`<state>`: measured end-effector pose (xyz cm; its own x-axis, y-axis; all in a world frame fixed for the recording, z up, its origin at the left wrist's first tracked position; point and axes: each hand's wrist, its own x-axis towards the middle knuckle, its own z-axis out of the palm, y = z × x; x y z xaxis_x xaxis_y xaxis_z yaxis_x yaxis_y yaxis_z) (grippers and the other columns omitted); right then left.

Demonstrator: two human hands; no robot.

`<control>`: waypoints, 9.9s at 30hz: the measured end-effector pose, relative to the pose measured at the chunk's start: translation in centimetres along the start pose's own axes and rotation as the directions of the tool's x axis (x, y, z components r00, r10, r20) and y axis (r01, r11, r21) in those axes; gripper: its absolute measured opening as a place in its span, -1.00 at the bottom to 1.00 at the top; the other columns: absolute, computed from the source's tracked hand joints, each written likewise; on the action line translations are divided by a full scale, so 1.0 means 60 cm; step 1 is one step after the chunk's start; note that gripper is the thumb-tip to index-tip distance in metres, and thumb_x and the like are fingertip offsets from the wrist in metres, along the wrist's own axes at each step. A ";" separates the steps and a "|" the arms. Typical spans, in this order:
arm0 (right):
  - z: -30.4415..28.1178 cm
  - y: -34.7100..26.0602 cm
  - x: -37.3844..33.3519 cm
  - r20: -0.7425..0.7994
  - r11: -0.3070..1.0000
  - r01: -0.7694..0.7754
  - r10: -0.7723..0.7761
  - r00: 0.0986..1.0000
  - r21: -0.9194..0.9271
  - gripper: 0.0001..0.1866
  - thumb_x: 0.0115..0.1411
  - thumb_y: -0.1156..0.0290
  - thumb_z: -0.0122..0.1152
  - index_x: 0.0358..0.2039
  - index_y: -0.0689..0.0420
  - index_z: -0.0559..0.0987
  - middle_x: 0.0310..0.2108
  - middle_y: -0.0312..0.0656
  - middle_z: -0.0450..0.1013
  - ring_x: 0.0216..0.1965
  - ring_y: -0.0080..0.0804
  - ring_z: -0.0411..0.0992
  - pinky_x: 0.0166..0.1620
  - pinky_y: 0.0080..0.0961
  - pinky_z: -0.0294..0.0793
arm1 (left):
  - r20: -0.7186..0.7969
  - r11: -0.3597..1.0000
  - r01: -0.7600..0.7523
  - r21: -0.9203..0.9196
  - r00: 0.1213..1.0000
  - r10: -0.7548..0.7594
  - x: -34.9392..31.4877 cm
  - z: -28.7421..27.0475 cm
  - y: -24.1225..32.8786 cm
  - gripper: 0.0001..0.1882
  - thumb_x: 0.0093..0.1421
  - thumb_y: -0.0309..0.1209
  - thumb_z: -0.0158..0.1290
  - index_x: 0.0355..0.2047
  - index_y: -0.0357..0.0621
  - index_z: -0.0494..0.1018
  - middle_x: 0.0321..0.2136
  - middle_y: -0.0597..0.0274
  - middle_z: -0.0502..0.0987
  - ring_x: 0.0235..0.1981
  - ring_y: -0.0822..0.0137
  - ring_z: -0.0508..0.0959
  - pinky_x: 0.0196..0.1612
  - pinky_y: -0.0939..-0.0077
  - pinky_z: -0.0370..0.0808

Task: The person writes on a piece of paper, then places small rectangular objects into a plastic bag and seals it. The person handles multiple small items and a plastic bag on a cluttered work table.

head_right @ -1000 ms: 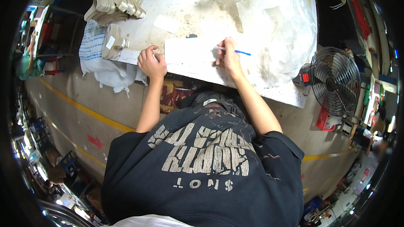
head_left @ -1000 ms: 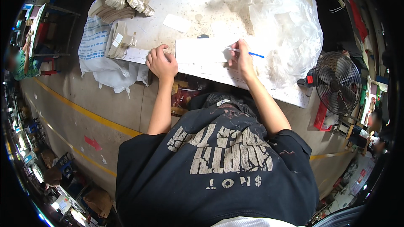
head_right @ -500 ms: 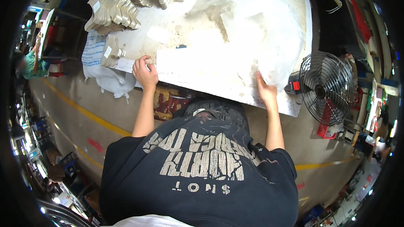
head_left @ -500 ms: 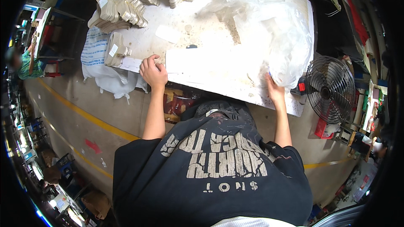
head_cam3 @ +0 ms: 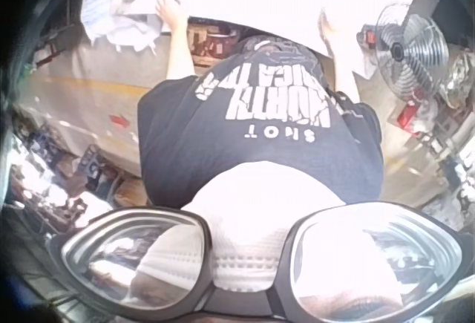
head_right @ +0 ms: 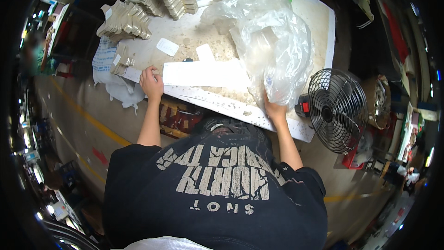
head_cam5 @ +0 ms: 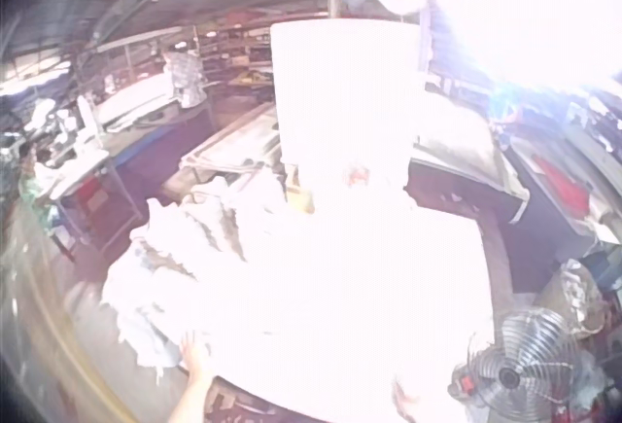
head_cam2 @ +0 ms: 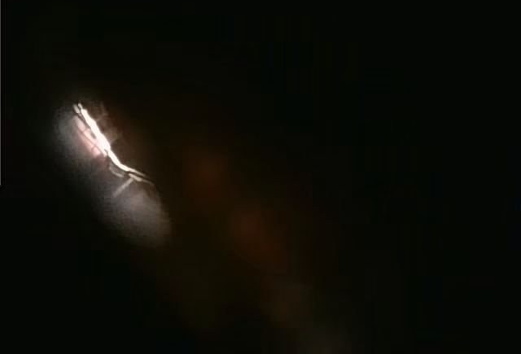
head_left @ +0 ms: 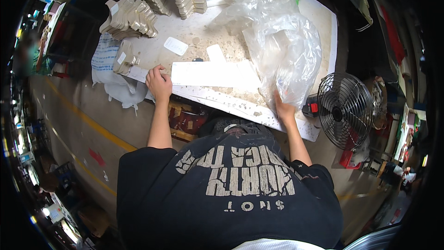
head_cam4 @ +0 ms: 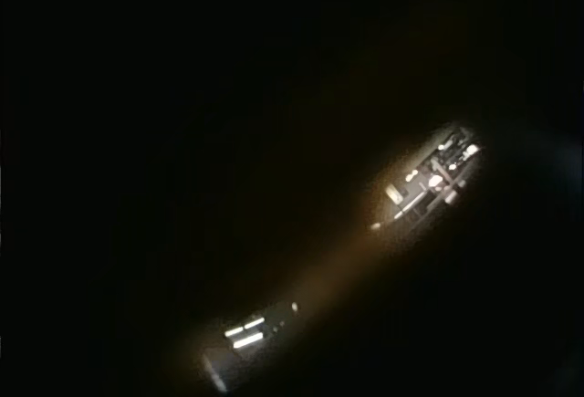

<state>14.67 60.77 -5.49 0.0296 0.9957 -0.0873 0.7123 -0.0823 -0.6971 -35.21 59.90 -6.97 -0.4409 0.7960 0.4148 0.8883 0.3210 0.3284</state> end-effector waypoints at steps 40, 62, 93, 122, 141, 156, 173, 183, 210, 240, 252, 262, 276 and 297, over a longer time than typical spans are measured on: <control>-0.003 -0.025 0.019 -0.015 0.961 0.264 -0.266 0.964 -0.081 -0.54 0.43 0.00 0.10 0.06 0.12 0.63 -0.13 0.14 0.62 -0.04 0.21 0.56 0.07 -0.04 0.49 | 0.400 -0.073 0.432 -0.899 0.739 -0.543 -0.151 -0.263 0.033 -0.52 0.42 -0.39 0.14 0.25 -0.33 0.28 0.06 -0.08 0.56 -0.04 0.14 0.69 -0.09 0.35 0.76; -0.065 -0.272 -0.187 0.401 0.823 0.428 -0.559 0.726 0.373 -0.51 0.32 0.46 0.23 0.25 0.18 0.44 0.05 0.08 0.40 -0.14 -0.11 0.56 -0.01 -0.25 0.56 | -0.003 0.236 0.291 -0.927 0.623 -0.782 -0.440 -0.468 0.127 -0.51 0.43 -0.35 0.11 0.22 -0.45 0.32 0.06 -0.10 0.53 -0.08 0.19 0.66 -0.22 0.41 0.77; -0.926 0.098 -0.416 0.058 0.748 0.643 -0.643 0.764 -0.166 -0.45 0.28 0.27 0.36 0.23 0.16 0.49 0.11 -0.04 0.45 0.03 -0.10 0.50 0.20 -0.20 0.43 | 0.173 -0.228 0.215 -0.950 0.966 0.190 -0.544 -0.412 1.048 -0.63 0.54 -0.20 -0.03 0.15 -0.22 0.35 -0.14 0.19 0.56 -0.19 0.47 0.58 -0.16 0.50 0.55; -0.926 -0.074 0.490 0.219 0.325 0.920 -0.935 0.278 0.221 -0.86 0.28 0.45 0.33 -0.19 0.21 0.68 -0.25 -0.11 0.61 -0.15 -0.20 0.56 -0.03 -0.34 0.52 | 0.336 -0.101 0.323 -0.941 0.927 -0.168 -0.228 -0.136 1.274 -0.74 0.48 -0.44 0.06 -0.08 -0.48 0.58 -0.24 -0.06 0.70 -0.21 0.15 0.74 -0.05 0.24 0.74; -0.809 -0.665 1.072 -0.560 -0.114 0.990 -0.816 -0.141 -0.084 -0.71 0.38 0.43 0.14 0.05 0.16 0.65 0.03 0.02 0.60 0.05 -0.06 0.59 0.09 -0.24 0.55 | -0.245 0.134 -0.206 -0.969 0.856 -0.456 0.401 -0.114 1.323 -0.69 0.46 -0.33 0.13 -0.05 -0.43 0.54 -0.17 -0.06 0.68 -0.17 0.15 0.75 -0.02 0.32 0.72; -0.855 -0.741 1.111 -0.282 -0.218 0.892 -0.953 -0.107 0.396 -0.79 0.28 0.42 0.19 -0.20 0.22 0.72 -0.26 -0.10 0.70 -0.20 -0.34 0.64 -0.05 -0.39 0.57 | -0.315 0.167 -0.272 -0.948 0.882 -0.350 0.701 -0.122 1.310 -0.70 0.46 -0.43 0.09 0.02 -0.49 0.50 -0.05 -0.14 0.63 -0.06 0.01 0.72 0.12 0.25 0.72; -0.915 -0.675 1.068 -0.280 -0.438 0.899 -0.866 -0.414 0.023 -0.65 0.05 0.32 0.46 -0.23 0.32 0.69 -0.26 0.02 0.67 -0.23 -0.32 0.66 -0.07 -0.42 0.59 | -0.312 0.123 -0.287 -0.950 0.890 -0.333 0.749 -0.088 1.343 -0.71 0.47 -0.46 0.05 0.08 -0.44 0.51 0.00 -0.13 0.62 -0.04 0.07 0.72 0.11 0.30 0.72; -0.791 -0.645 1.134 -0.645 -0.407 0.884 -0.744 -0.173 0.232 -0.43 0.14 0.41 0.44 0.16 0.25 0.52 0.10 0.06 0.53 0.12 -0.12 0.54 0.15 -0.34 0.51 | -0.147 0.097 -0.120 -0.988 0.916 -0.372 0.669 -0.063 1.358 -0.54 0.48 -0.50 -0.05 0.32 -0.45 0.30 0.08 -0.14 0.58 -0.03 0.02 0.70 0.13 0.28 0.68; -0.431 0.264 0.311 0.560 0.180 0.693 0.465 -0.686 0.699 -0.53 0.33 -0.03 0.31 -0.06 0.15 0.60 -0.18 -0.04 0.63 -0.11 -0.12 0.58 -0.05 -0.21 0.52 | 0.791 -0.224 0.803 -0.552 0.418 -0.447 -0.947 -0.026 1.521 -0.30 0.18 -0.32 0.37 0.26 -0.24 0.35 0.02 0.31 0.53 -0.01 0.47 0.48 0.10 0.51 0.46; -0.166 0.020 -0.319 0.752 0.404 0.685 -0.014 -0.659 0.607 -0.56 0.49 0.05 0.00 -0.02 0.19 0.61 -0.18 0.07 0.65 -0.10 0.06 0.62 0.01 -0.18 0.55 | 0.398 0.157 0.944 -0.290 0.268 -0.878 -1.126 -0.425 1.022 -0.73 0.07 -0.56 0.11 -0.21 -0.29 0.65 -0.34 -0.16 0.68 -0.25 -0.03 0.74 -0.21 0.28 0.62; -0.001 -0.076 -0.310 0.953 0.545 0.783 -0.134 -0.270 0.299 -0.56 0.47 0.05 0.03 -0.01 0.17 0.61 -0.19 0.12 0.64 -0.09 0.12 0.60 0.00 -0.14 0.56 | 0.657 0.425 0.905 0.005 0.318 -0.683 -1.024 -0.615 0.595 -0.79 0.13 -0.47 0.13 -0.27 -0.22 0.70 -0.33 -0.17 0.67 -0.23 -0.11 0.71 -0.16 0.16 0.61; 0.071 -0.215 -0.368 0.929 0.781 0.520 -0.364 -0.072 0.346 -0.64 0.48 0.14 0.05 -0.03 0.17 0.60 -0.23 0.03 0.62 -0.14 -0.03 0.61 -0.02 -0.22 0.56 | 0.871 0.710 0.665 0.230 0.185 -0.455 -0.804 -0.678 0.208 -0.62 0.39 -0.25 0.07 0.08 -0.22 0.58 -0.14 -0.11 0.70 -0.11 -0.04 0.71 -0.03 0.19 0.62; 0.049 -0.266 -0.086 0.685 0.931 0.319 -0.348 0.640 0.175 -0.80 0.38 0.36 0.12 -0.15 0.21 0.61 -0.28 0.02 0.57 -0.20 -0.04 0.56 -0.07 -0.25 0.54 | 0.796 0.869 0.484 -0.108 0.566 -0.216 -0.452 -0.467 0.095 -0.66 0.41 -0.29 0.02 0.09 -0.18 0.55 -0.07 -0.13 0.66 -0.03 -0.11 0.65 0.06 0.12 0.56; 0.188 -0.259 0.003 0.212 0.662 0.736 -0.705 0.676 -0.143 -0.85 0.11 0.41 0.20 -0.30 0.15 0.51 -0.29 -0.03 0.40 -0.19 0.02 0.38 -0.10 -0.04 0.31 | 0.385 0.881 0.160 -0.445 0.923 0.027 -0.091 -0.236 0.171 -0.79 0.32 -0.52 0.03 -0.10 -0.23 0.61 -0.22 -0.05 0.67 -0.12 -0.06 0.64 -0.02 0.17 0.55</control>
<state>-4.29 61.75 -2.68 -0.6312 0.7226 0.2818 0.5935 0.6839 -0.4244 -25.49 51.54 6.17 -0.3337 0.9404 0.0648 0.6547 0.1818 0.7337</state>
